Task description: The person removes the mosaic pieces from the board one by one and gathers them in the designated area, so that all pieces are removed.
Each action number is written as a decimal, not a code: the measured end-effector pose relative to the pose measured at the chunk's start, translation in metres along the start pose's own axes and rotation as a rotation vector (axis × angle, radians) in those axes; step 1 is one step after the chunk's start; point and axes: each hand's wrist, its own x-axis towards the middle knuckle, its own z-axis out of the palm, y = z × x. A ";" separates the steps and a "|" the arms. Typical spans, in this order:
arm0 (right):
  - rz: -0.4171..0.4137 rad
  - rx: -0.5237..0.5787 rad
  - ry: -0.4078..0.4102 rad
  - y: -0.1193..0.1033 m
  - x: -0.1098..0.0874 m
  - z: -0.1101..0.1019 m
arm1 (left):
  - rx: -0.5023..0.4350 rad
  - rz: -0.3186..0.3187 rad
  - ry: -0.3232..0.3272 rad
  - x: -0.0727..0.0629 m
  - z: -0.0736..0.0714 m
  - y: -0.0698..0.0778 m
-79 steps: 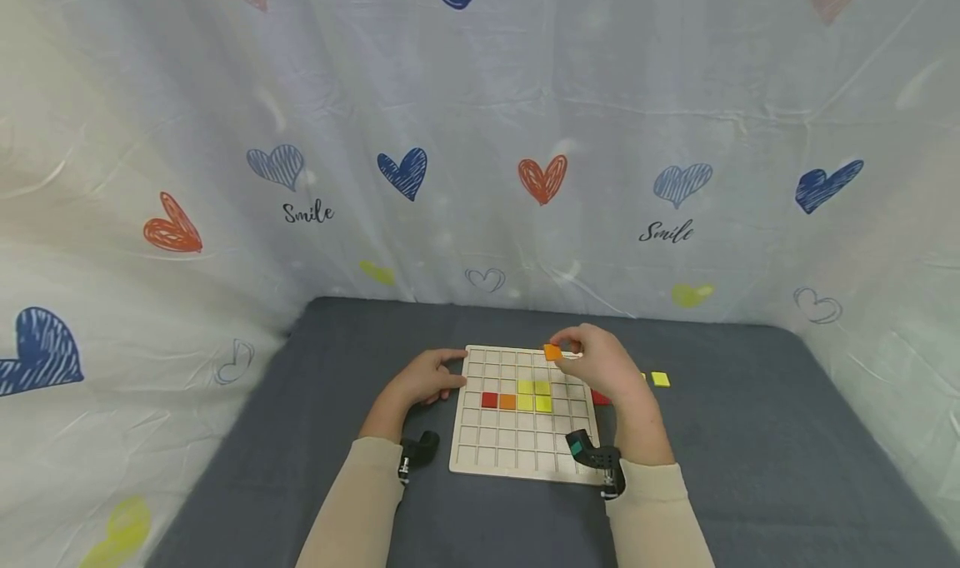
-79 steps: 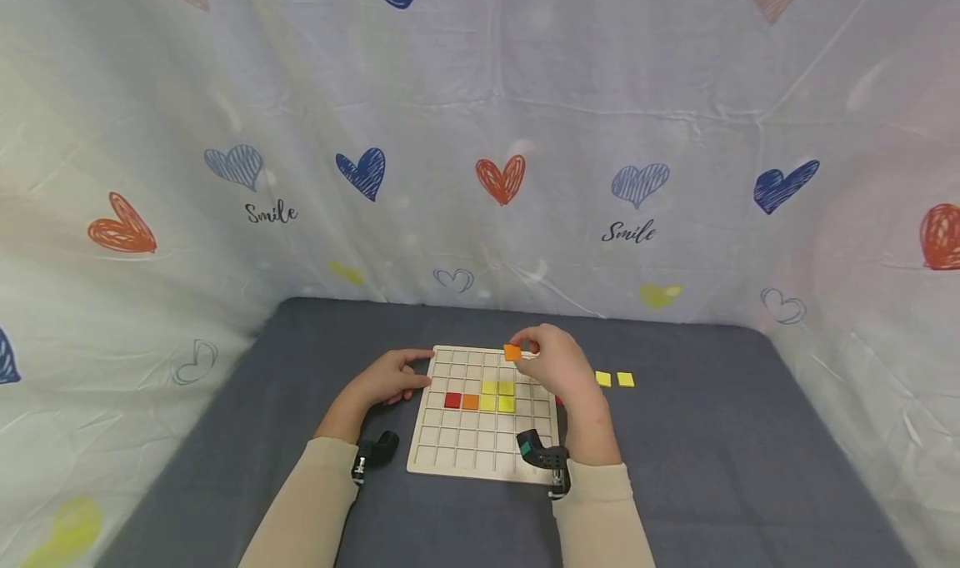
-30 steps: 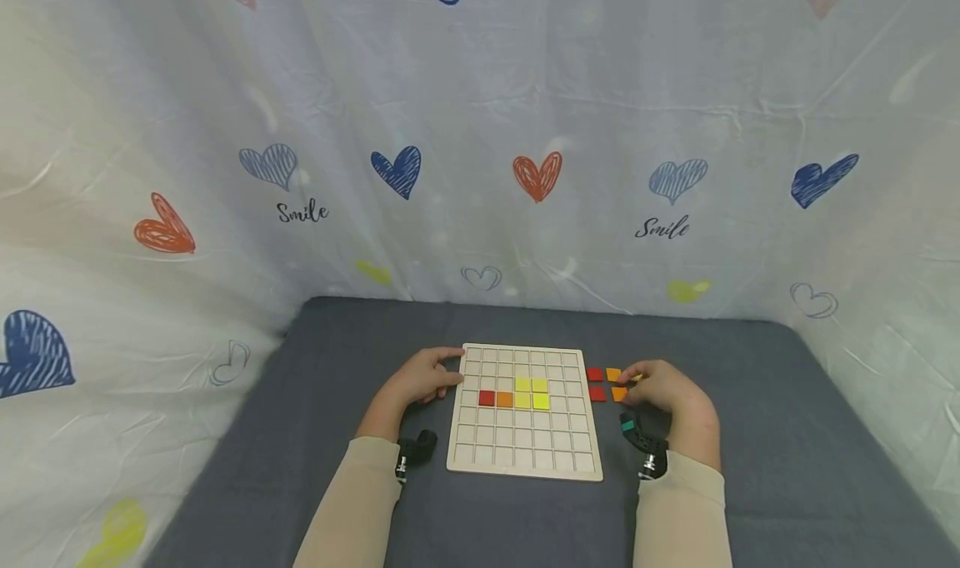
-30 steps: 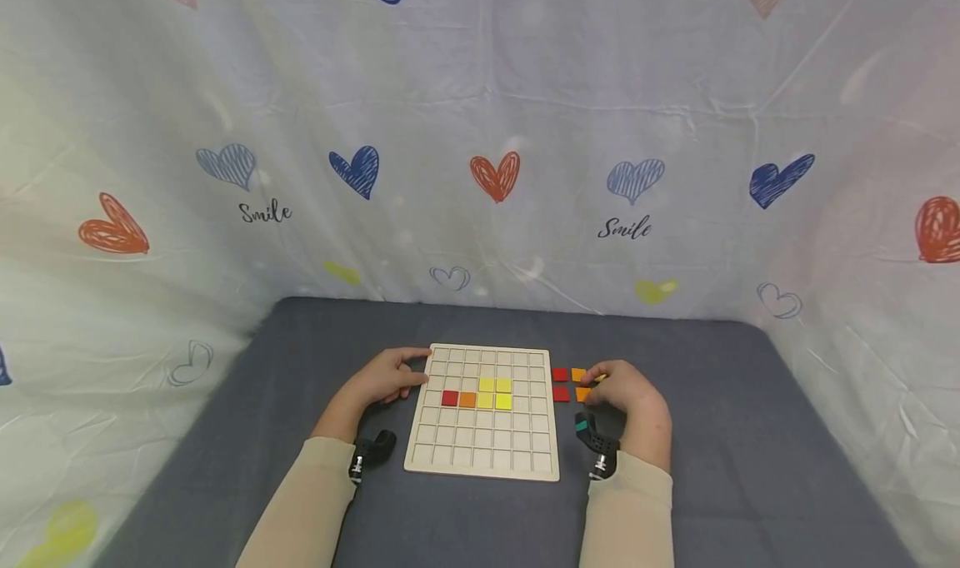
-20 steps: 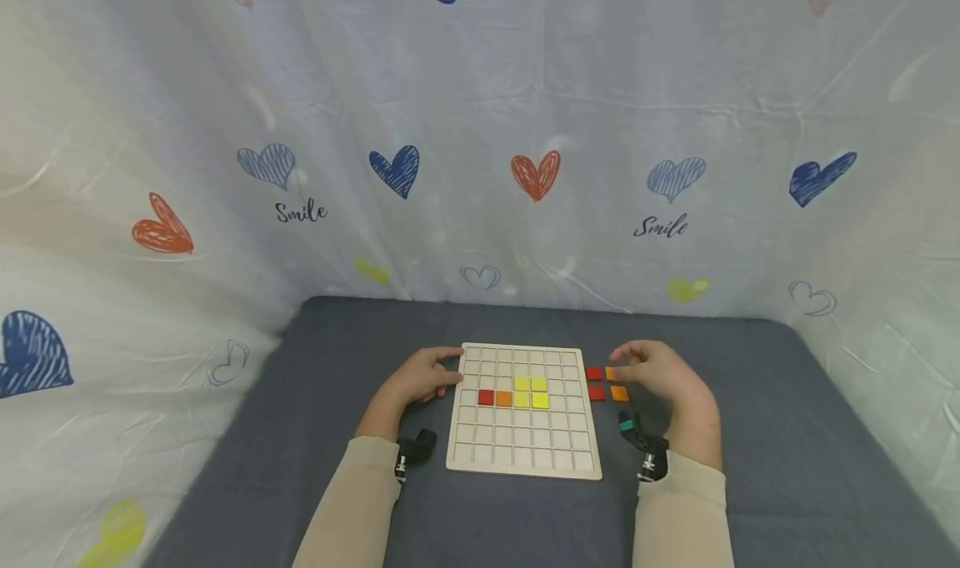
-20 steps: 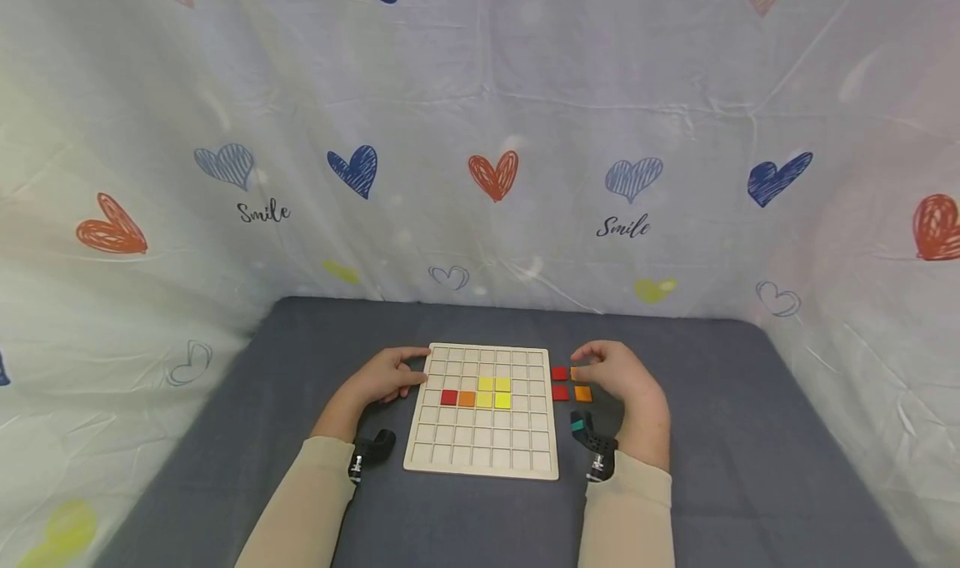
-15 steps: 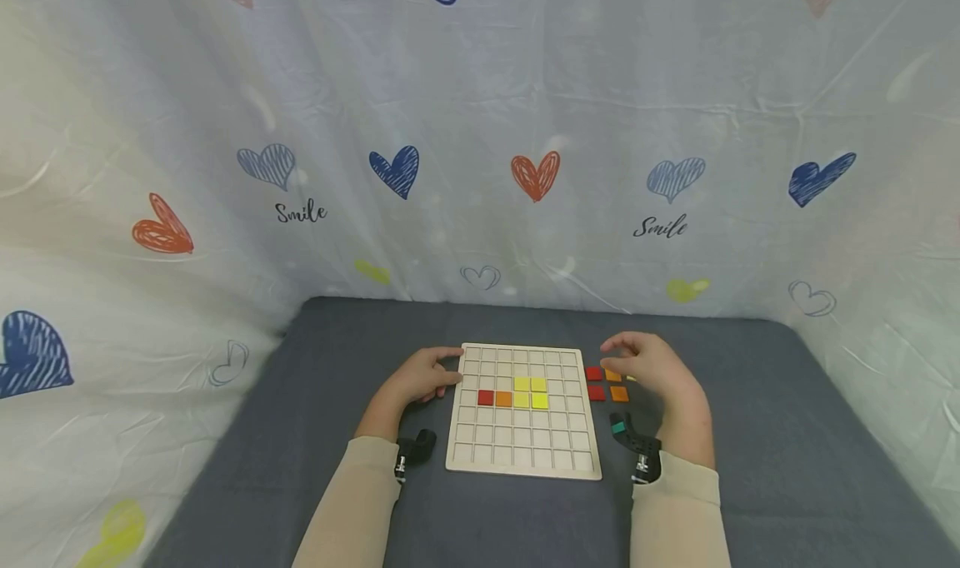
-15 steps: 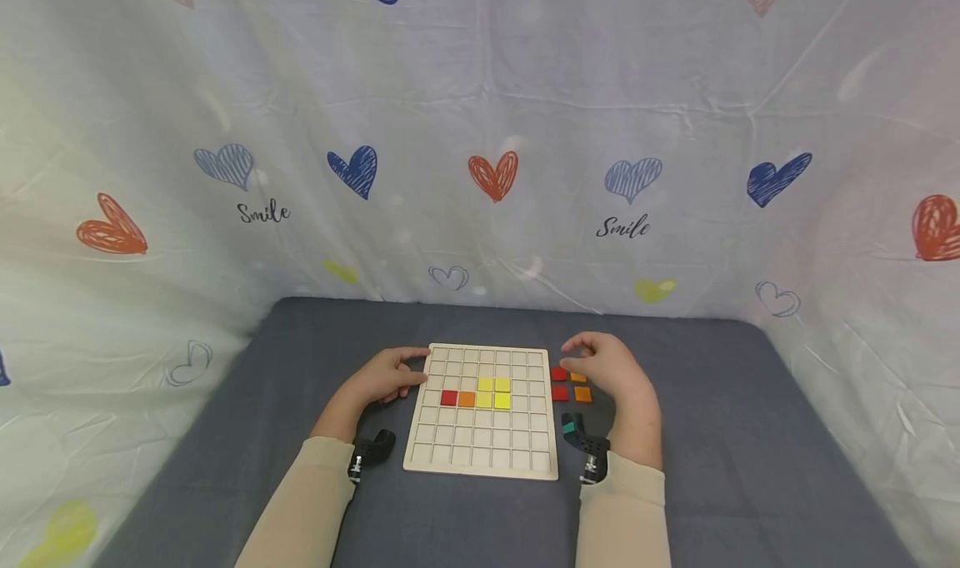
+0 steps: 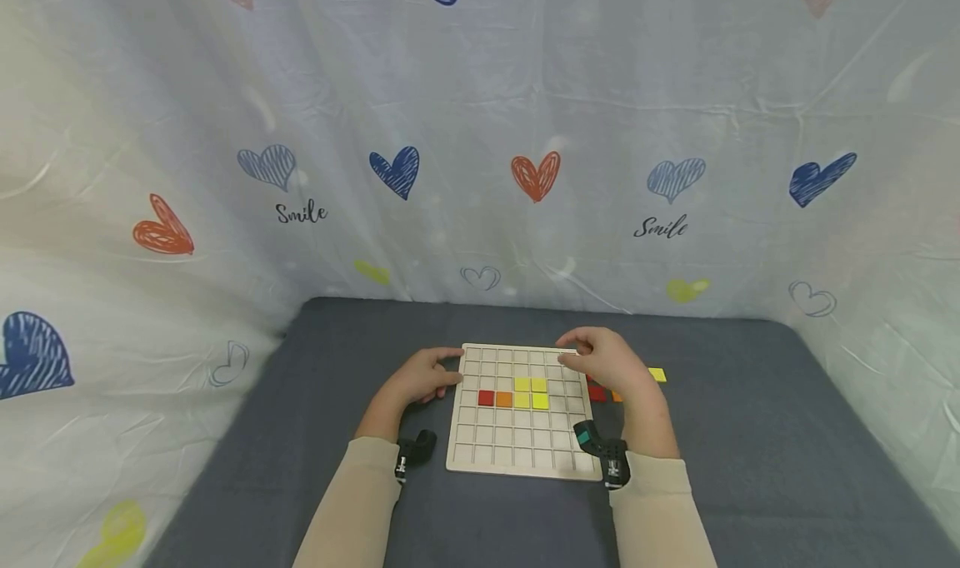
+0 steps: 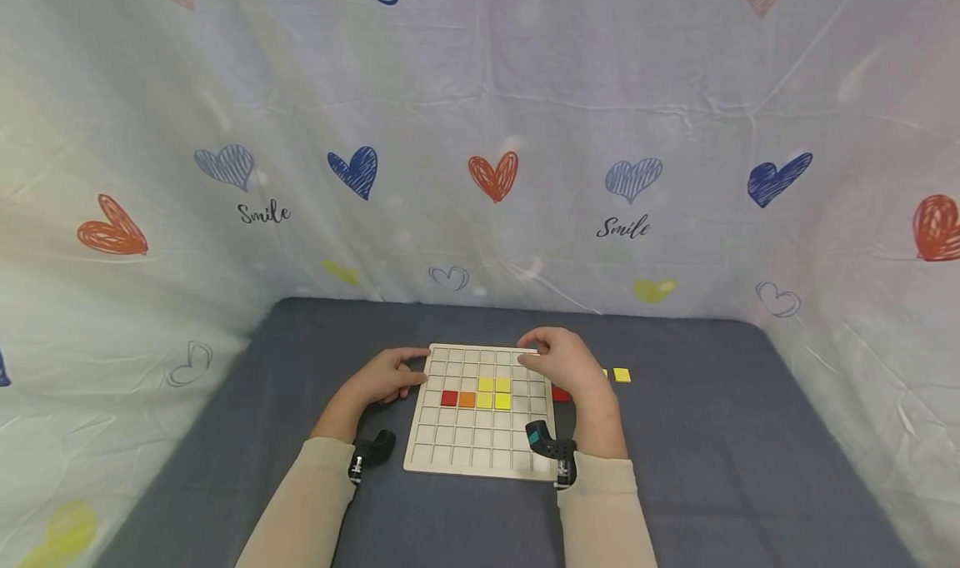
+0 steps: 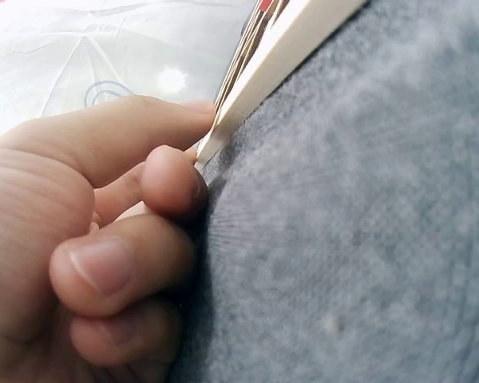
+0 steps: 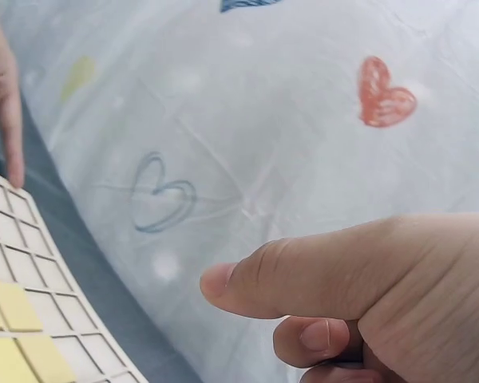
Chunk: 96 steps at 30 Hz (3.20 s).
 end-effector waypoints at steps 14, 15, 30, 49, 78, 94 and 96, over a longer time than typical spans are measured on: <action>0.013 -0.162 -0.138 -0.008 0.018 0.049 | -0.018 0.007 -0.012 0.000 0.000 -0.002; 0.014 -0.181 -0.141 -0.008 0.019 0.053 | -0.017 0.009 -0.012 -0.001 0.000 -0.001; 0.051 -0.211 -0.112 -0.011 0.021 0.069 | -0.013 0.001 -0.007 -0.001 0.000 -0.001; -0.017 -0.201 -0.058 -0.019 0.020 0.061 | -0.008 0.000 -0.015 0.001 0.000 -0.001; 0.016 0.008 0.116 0.013 -0.019 -0.037 | 0.001 -0.002 0.000 0.002 0.000 -0.002; 0.213 -0.024 0.087 0.070 -0.043 -0.066 | -0.004 -0.004 0.010 0.000 0.001 -0.001; 0.235 -0.026 0.073 0.079 -0.043 -0.066 | -0.005 -0.003 0.010 0.000 0.001 -0.002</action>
